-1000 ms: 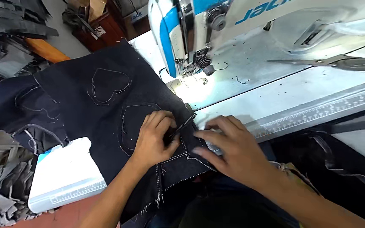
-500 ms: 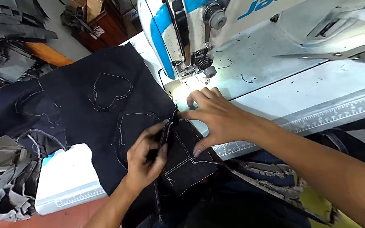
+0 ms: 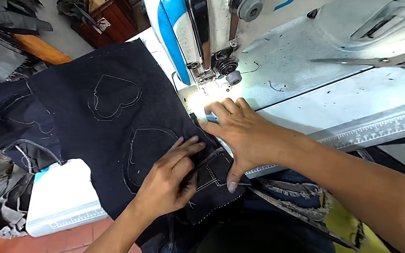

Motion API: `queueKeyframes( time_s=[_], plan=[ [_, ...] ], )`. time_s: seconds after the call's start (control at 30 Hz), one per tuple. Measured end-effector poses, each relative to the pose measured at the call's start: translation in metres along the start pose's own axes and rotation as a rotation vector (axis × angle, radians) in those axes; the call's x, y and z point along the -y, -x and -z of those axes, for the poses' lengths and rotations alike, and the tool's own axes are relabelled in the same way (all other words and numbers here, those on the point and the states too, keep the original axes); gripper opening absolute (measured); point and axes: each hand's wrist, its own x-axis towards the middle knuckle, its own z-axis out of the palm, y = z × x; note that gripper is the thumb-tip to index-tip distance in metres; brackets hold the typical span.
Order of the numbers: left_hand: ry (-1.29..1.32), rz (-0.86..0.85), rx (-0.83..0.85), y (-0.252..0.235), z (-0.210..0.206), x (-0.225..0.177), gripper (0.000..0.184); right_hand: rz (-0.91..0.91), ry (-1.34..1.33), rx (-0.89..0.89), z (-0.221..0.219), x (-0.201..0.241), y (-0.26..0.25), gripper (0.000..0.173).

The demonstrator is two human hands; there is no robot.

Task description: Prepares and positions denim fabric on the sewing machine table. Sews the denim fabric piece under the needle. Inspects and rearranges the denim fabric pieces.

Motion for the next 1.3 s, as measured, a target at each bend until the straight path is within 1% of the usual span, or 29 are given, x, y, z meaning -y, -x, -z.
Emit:
queueKeyframes(
  time_s=[0.03,0.13,0.17,0.23,0.33,0.4,0.5,0.6,0.7,0.77,0.8,0.83,0.87,0.93,0.97,1.0,1.03,1.13,1.3],
  plan=[
    [0.005,-0.006,0.023,0.000,-0.004,0.002,0.016,0.015,-0.014,-0.006,0.000,-0.005,0.001,0.137],
    [0.021,-0.002,0.079,0.000,-0.004,0.003,0.033,0.028,-0.005,0.008,0.000,-0.017,0.000,0.137],
    [0.013,-0.009,0.081,-0.001,-0.003,0.003,0.034,0.022,0.006,0.021,0.001,-0.016,0.000,0.140],
    [-0.009,-0.032,0.074,-0.004,-0.001,0.004,0.033,0.010,0.021,0.036,0.005,-0.010,0.000,0.145],
    [-0.047,-0.070,-0.004,-0.009,-0.005,0.003,0.023,-0.005,0.065,0.100,0.008,-0.003,-0.001,0.150],
    [-0.113,-0.106,-0.054,-0.012,-0.011,-0.001,0.019,-0.004,0.084,0.124,0.009,-0.003,-0.003,0.149],
    [-0.302,-0.150,-0.057,-0.015,-0.014,-0.008,0.021,0.000,0.078,0.112,0.010,-0.005,-0.003,0.144],
    [-0.342,-0.119,-0.072,-0.016,-0.016,-0.011,0.022,0.027,0.044,0.015,0.000,-0.009,0.003,0.144],
    [-0.293,-0.115,-0.100,-0.016,-0.021,-0.009,0.021,0.068,-0.046,-0.200,-0.018,-0.015,0.013,0.143],
    [-0.280,-0.111,-0.102,-0.016,-0.021,-0.008,0.021,0.033,-0.100,-0.297,-0.021,-0.014,0.022,0.142],
    [-0.282,-0.107,-0.093,-0.015,-0.021,-0.009,0.022,0.009,-0.121,-0.348,-0.022,-0.010,0.029,0.137],
    [-0.291,-0.101,-0.083,-0.015,-0.021,-0.010,0.022,-0.010,-0.144,-0.416,-0.024,-0.006,0.037,0.126],
    [-0.301,-0.092,-0.076,-0.015,-0.020,-0.012,0.023,-0.024,-0.179,-0.508,-0.027,0.000,0.046,0.106],
    [-0.306,-0.067,-0.065,-0.014,-0.021,-0.014,0.023,-0.047,-0.238,-0.688,-0.042,0.014,0.061,0.059],
    [-0.301,-0.057,-0.058,-0.014,-0.021,-0.015,0.023,-0.059,-0.238,-0.737,-0.052,0.020,0.066,0.041],
    [-0.292,-0.049,-0.047,-0.015,-0.020,-0.015,0.024,-0.069,-0.219,-0.766,-0.062,0.025,0.068,0.031],
    [-0.283,-0.045,-0.036,-0.017,-0.019,-0.015,0.024,-0.082,-0.189,-0.781,-0.068,0.027,0.070,0.027],
    [-0.293,-0.076,-0.024,-0.022,-0.019,-0.015,0.024,-0.099,-0.156,-0.764,-0.071,0.026,0.070,0.027],
    [-0.480,-0.202,0.007,-0.027,-0.019,-0.021,0.025,-0.081,-0.099,-0.747,-0.070,0.022,0.069,0.028]
  ],
)
